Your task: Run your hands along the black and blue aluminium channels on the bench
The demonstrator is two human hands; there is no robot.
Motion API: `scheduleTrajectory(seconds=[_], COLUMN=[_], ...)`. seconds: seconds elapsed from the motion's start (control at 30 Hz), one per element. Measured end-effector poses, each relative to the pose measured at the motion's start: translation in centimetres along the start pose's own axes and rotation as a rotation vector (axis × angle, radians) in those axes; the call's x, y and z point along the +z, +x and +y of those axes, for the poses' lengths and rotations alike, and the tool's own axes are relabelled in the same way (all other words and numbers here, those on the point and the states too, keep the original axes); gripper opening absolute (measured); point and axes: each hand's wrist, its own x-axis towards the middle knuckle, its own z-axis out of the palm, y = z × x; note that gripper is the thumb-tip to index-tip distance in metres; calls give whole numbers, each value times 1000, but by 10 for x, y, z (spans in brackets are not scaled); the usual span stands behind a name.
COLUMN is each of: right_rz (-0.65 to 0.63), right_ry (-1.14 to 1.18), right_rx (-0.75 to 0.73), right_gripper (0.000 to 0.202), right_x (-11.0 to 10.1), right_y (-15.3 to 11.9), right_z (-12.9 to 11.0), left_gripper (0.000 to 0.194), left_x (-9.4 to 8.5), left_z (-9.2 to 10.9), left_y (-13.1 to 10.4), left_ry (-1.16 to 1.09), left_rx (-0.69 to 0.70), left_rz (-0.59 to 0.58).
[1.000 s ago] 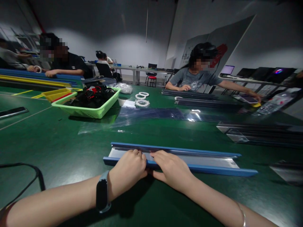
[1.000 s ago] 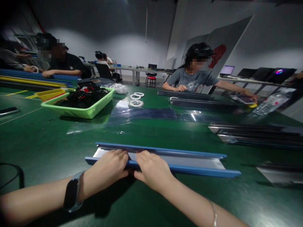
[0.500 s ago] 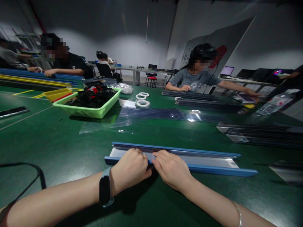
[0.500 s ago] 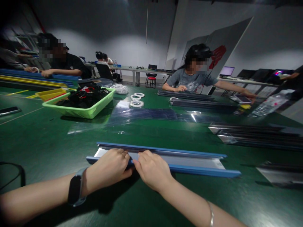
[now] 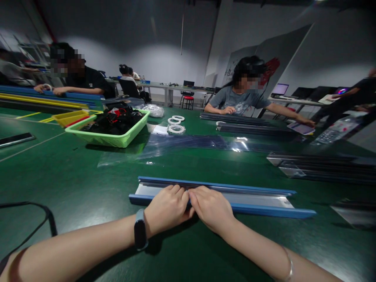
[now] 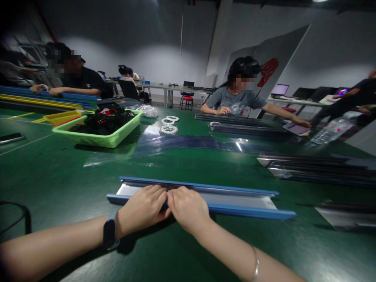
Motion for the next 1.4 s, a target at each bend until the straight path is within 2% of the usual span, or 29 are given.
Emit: scheduleTrajectory(seconds=[0.3,0.53,0.73,0.93,1.1,1.4], right_rz=[68,1,30,52,38,-8], right_ry=[-65,-34,-79,-135,-95,-105], right_rx=[-24,-19,-36,-57,-75,-117], right_gripper=[30,31,31,33,32,30], right_x=[4,-1,-4,-11,-12,-8], right_y=[-6,-2,-2,-6,-7,-3], right_z=[0,2,0,3,9,8], left_gripper=[21,24,23,33,39,26], left_x=[3,3,5,5,5,5], left_z=[-1,-2,-4,-3,-3,-4], left_y=[0,1,2,3,1,-2], left_ry=[4,12,36,55,69,43], left_rx=[18,33,51,9,-24,38], left_rz=[18,34,61,87,86,103])
